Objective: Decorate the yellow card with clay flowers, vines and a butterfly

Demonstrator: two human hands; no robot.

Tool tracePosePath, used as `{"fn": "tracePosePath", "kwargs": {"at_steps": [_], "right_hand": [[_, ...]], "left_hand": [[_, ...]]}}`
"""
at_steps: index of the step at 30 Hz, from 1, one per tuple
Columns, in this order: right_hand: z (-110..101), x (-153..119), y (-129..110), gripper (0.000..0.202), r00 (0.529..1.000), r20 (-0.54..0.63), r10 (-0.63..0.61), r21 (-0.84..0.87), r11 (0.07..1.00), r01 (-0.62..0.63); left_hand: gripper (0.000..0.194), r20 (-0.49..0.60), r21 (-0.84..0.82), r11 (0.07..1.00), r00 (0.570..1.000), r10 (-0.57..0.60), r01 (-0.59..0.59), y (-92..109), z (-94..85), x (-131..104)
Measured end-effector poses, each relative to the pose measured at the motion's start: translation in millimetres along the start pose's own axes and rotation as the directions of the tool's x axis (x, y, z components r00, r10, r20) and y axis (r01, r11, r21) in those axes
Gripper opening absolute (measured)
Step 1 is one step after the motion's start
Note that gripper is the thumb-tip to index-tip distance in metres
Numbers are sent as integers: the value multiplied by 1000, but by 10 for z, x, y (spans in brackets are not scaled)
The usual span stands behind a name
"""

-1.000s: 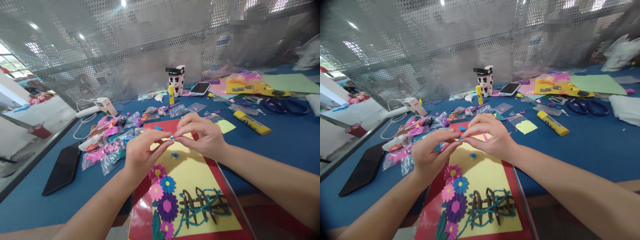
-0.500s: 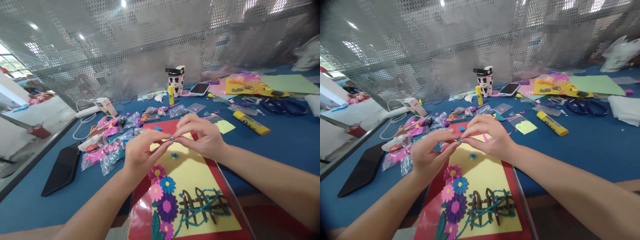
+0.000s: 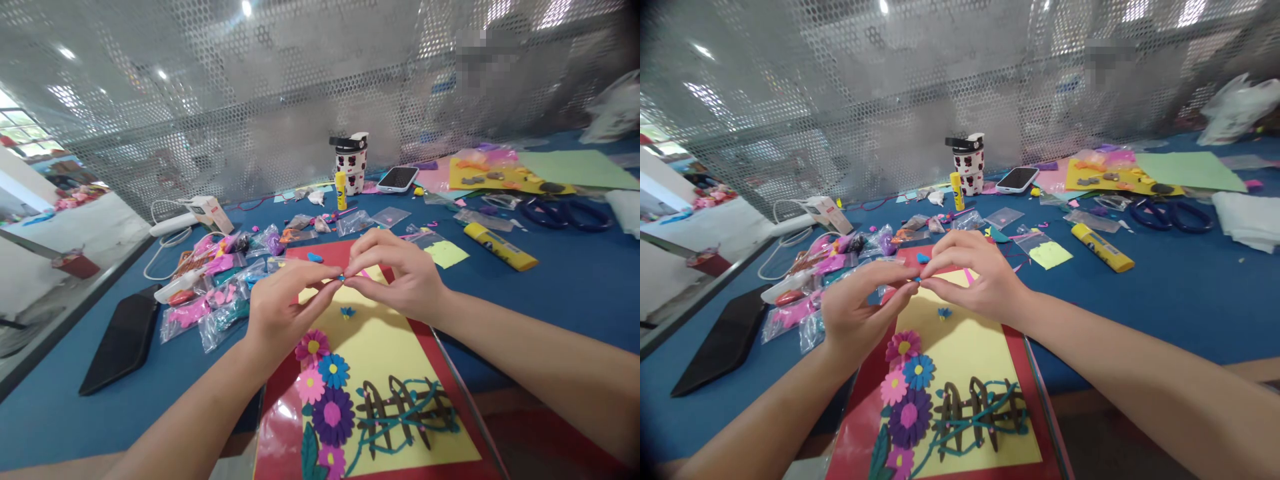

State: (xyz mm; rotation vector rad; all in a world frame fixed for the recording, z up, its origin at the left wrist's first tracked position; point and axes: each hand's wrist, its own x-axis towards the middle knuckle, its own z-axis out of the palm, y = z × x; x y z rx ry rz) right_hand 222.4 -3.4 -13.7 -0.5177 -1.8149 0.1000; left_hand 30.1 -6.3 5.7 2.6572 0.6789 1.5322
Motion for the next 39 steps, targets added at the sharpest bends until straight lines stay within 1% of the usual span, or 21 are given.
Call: {"fn": "tracePosePath", "kwargs": {"at_steps": [2,6,8,11,14,16,21,27,32,34,37,39], "right_hand": [[-2,3,-8,6,1000,5,7,-2,1000,-7],[-12,13,-20,7,1000,0,10,3,1000,-10],[-16,16,-22,7,1000,-5,2,5,1000,-2],[-16,14,-16,6,1000,-6,-9,2,1000,9],[-13,9,-6,5,1000,5,-15,-4,1000,15],[-14,9,-3,6,1000,16,-15,-8,1000,15],[-19,20,-14,13,999,30,-11,15,1000,11],[-9,4,-16,8,999,30,-11,5,1000,11],[-2,-14,-18,6,999,33,16,35,999,-17],[-4,-14,-22,7,999,41,18,48,999,-20],[-7,-12,-28,7,999,49,15,63,998,-18],[-8,-12,-30,7,999,50,15,65,998,-18]], "left_hand": [[12,11,-7,1000,1000,-23,23,3,0,-15],[29,4,-41,994,995,-99,99,-15,2,-47],[26,-5,-57,994,995,-96,95,-33,4,-49],[17,-5,-71,996,999,-50,49,-53,5,-29],[14,15,-86,996,1000,-3,4,-56,3,-4],[13,25,-95,995,1000,8,-6,-53,1,3],[12,14,-102,995,1000,-7,9,-48,-2,-12],[11,19,-97,995,999,-26,27,-36,-8,-1],[16,19,-85,996,999,-33,35,-25,-16,-5],[18,15,-80,995,998,-60,61,-27,-11,-22],[16,-21,-113,988,994,-110,107,-32,2,-38],[12,-43,-126,986,993,-113,107,-31,6,-31]]}}
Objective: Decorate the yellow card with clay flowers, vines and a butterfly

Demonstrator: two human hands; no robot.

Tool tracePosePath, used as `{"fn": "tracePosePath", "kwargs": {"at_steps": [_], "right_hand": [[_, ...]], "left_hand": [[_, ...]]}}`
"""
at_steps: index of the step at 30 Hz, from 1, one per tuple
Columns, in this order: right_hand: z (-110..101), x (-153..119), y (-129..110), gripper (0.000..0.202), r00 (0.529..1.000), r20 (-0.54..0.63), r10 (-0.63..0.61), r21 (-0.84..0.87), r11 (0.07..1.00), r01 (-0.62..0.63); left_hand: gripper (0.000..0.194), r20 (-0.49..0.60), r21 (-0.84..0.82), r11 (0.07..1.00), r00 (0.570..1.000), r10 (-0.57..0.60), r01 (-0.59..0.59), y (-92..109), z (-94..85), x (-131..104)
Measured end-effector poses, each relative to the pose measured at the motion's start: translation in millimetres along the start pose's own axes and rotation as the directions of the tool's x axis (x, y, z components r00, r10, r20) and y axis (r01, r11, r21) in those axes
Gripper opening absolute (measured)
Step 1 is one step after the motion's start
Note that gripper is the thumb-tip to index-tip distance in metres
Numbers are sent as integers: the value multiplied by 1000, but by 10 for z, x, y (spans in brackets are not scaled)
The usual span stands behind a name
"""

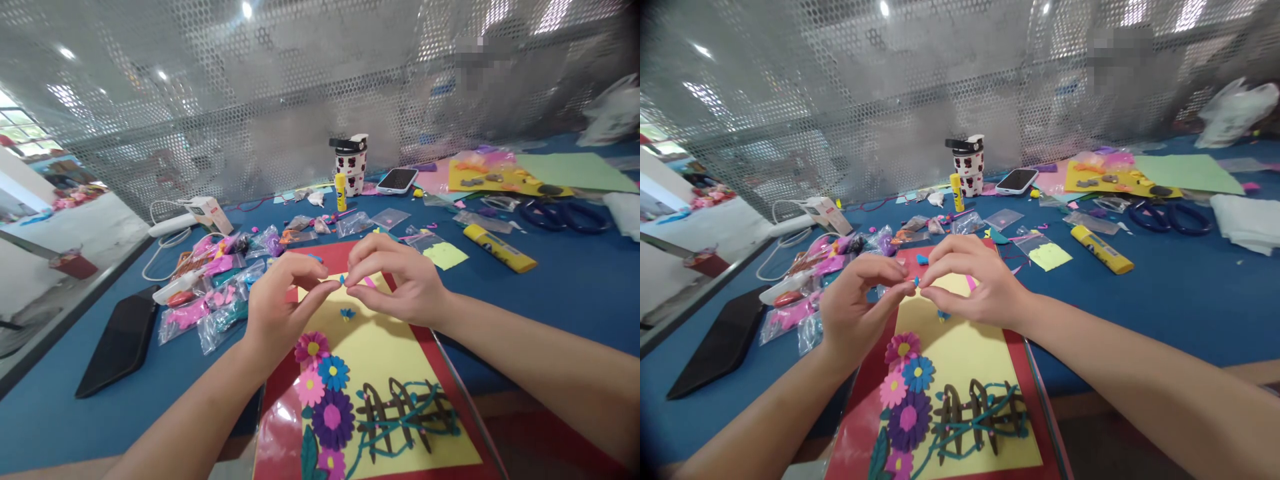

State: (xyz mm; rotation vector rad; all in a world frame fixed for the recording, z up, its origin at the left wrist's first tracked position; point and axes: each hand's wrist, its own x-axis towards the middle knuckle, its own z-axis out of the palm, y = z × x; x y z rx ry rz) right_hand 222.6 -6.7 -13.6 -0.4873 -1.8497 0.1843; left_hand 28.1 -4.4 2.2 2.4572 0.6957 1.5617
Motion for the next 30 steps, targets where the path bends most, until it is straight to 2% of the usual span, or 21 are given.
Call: {"fn": "tracePosePath", "kwargs": {"at_steps": [7,23,30], "right_hand": [[5,-2,5,6,1000,-14,6,-9,1000,-6],[7,12,21,6,1000,-17,-10,45,999,11],[-7,20,18,8,997,-71,2,-16,1000,-3]], "left_hand": [[7,80,91,995,996,37,-45,20,-16,38],[6,38,94,992,996,77,-80,43,-17,24],[7,12,100,994,999,41,-42,57,-20,34]]}}
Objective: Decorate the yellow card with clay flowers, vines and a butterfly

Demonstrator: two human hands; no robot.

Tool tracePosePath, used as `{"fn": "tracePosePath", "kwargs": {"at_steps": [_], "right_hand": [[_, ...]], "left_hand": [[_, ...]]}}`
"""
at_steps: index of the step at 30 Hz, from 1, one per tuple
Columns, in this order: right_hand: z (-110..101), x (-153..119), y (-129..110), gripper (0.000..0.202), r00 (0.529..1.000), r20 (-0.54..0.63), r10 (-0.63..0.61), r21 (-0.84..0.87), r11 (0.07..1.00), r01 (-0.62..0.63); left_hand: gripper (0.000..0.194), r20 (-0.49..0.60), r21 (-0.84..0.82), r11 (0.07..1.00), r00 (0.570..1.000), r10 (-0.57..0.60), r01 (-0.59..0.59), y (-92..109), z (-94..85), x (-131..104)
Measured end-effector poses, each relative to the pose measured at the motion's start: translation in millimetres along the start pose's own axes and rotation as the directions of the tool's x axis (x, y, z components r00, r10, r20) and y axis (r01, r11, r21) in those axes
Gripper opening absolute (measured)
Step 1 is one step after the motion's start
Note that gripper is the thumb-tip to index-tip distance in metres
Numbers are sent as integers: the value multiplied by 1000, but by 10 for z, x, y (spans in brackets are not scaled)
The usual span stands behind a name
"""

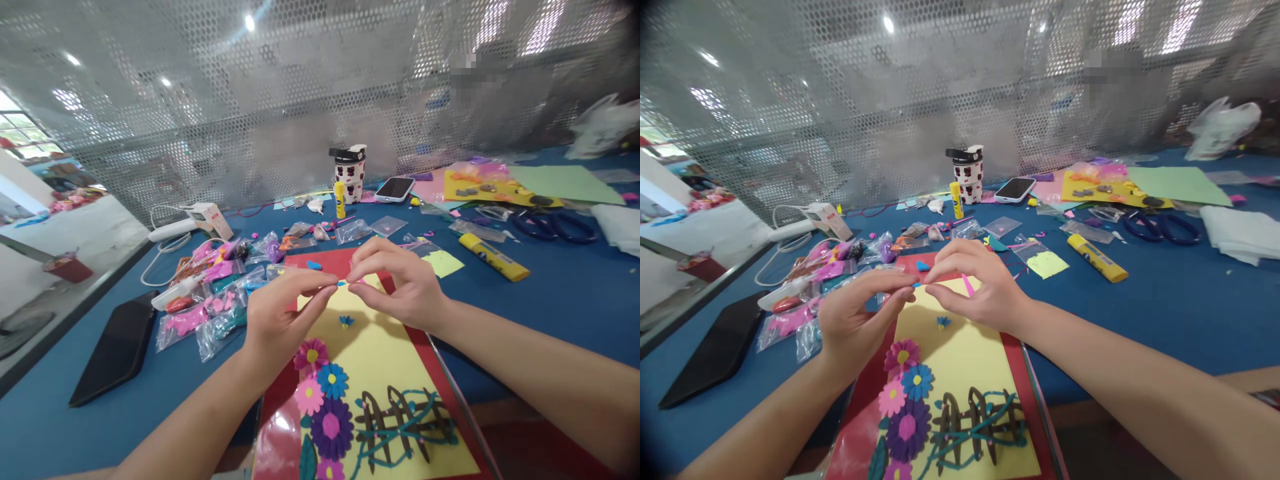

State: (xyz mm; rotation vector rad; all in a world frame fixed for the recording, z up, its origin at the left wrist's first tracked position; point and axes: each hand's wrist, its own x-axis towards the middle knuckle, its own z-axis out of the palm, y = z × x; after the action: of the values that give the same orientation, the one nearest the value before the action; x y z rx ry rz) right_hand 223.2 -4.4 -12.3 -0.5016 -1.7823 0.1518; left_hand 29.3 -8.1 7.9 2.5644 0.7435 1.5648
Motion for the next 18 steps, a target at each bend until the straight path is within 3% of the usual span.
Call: {"fn": "tracePosePath", "kwargs": {"at_steps": [18], "right_hand": [[1,10,4,7,1000,0,-23,-19,1000,23]], "left_hand": [[9,18,-20,999,999,36,-35,-18,33,-33]]}}
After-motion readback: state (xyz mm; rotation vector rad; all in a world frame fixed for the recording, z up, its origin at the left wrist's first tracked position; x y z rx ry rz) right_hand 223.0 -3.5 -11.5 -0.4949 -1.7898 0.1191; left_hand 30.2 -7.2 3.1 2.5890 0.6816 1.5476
